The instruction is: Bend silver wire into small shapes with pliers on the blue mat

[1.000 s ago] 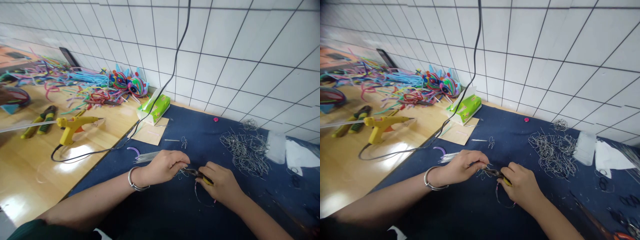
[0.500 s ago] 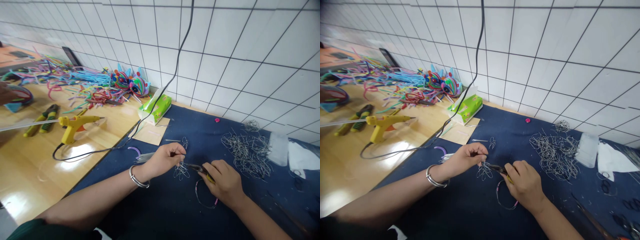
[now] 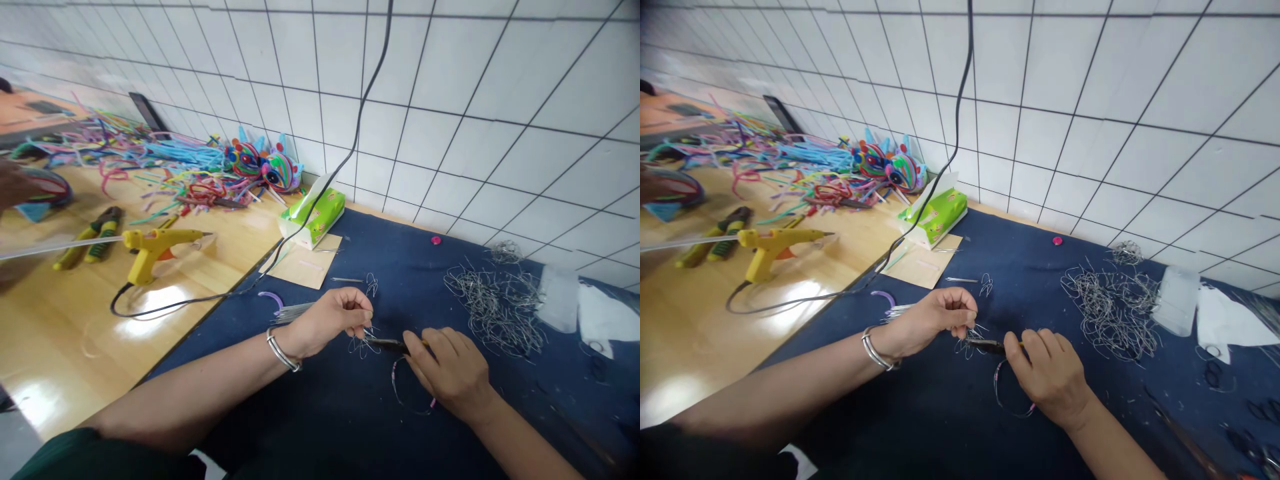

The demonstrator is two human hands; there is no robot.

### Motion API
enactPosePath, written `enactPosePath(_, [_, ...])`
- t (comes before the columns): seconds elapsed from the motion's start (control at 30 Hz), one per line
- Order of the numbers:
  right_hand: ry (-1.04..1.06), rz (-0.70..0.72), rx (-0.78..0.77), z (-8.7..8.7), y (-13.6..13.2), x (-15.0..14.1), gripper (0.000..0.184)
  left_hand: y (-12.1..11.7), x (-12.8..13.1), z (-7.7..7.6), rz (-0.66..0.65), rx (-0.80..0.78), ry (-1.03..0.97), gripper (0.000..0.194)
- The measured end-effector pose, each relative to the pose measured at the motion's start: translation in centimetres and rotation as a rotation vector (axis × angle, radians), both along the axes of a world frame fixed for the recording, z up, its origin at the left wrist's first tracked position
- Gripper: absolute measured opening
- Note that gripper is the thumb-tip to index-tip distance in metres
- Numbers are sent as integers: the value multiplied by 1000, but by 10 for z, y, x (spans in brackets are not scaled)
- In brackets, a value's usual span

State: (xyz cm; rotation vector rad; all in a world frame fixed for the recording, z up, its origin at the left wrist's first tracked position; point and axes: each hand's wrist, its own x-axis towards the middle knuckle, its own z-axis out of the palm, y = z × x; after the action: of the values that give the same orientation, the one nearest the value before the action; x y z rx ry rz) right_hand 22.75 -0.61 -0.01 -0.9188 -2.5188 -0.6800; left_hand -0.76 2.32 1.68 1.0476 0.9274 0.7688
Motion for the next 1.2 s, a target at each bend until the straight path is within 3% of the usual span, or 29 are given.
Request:
enactPosePath(0.77, [12,28,-12,-3,-2,0,30,-5,3,-1,-33,-88,9,10])
enactPosePath(1.2, [34,28,-46,0,-2,-4,23,-5,4,-3,0,34,-27,11])
